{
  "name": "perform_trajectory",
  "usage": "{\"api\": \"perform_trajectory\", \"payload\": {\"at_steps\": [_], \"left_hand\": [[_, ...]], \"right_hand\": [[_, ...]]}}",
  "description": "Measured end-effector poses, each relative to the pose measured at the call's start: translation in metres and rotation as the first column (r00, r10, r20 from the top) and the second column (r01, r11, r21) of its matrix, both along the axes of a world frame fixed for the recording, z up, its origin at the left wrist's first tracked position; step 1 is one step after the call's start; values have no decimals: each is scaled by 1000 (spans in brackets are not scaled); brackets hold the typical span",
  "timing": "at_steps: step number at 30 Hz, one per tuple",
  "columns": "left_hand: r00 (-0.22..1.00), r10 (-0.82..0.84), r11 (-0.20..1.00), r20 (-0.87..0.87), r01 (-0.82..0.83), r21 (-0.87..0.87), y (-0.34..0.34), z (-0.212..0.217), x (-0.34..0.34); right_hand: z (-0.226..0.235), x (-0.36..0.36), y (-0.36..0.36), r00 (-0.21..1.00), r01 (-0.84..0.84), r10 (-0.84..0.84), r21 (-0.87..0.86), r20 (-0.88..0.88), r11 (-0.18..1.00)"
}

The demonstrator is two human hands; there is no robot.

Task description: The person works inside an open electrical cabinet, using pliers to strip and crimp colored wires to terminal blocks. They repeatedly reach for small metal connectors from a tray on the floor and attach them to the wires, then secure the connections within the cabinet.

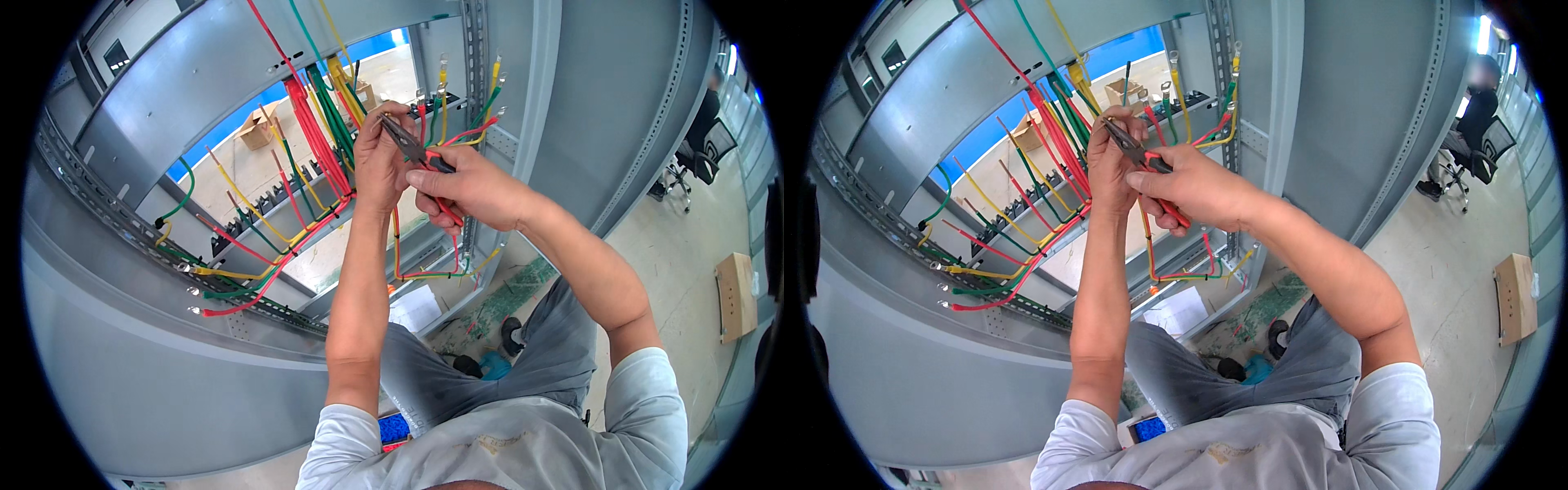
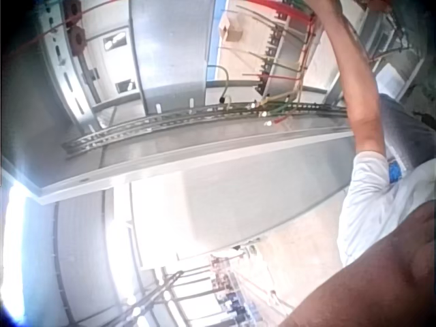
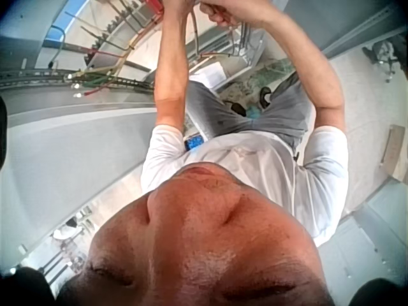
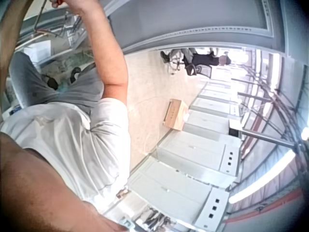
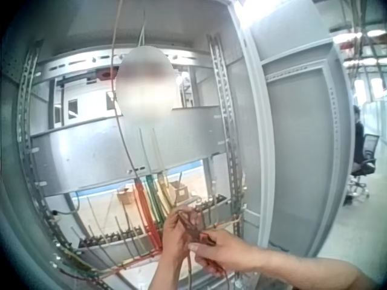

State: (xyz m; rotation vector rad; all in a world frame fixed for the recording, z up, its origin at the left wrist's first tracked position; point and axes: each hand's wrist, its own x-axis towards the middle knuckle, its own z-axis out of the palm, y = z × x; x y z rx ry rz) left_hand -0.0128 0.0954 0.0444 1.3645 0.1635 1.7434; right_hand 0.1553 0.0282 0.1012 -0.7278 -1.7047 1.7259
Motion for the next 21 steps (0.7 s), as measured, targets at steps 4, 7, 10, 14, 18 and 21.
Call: {"api": "perform_trajectory", "payload": {"at_steps": [4,7,10,14,18,21], "left_hand": [[1000,-1,1000,11,1,3,-1,-1,-2],[1000,-10,1000,13,10,7,-2,-1,-3],[1000,11,999,-6,-11,-41,-5,0,-3],[999,16,1000,-47,-17,-25,-2,-4,-4],[999,-29,999,-36,29,15,2,-5,-9],[998,-24,1000,-50,24,-5,-4,-3,-7]], "right_hand": [[-2,-1,2,999,-45,43,-74,-28,996],[-2,1,4,991,-113,100,-150,-86,982],[-5,5,7,963,-217,169,-231,-210,948],[-4,14,9,971,-201,171,-188,-164,961],[5,17,7,997,-28,24,56,77,998],[7,19,10,984,2,-34,177,174,984]]}}
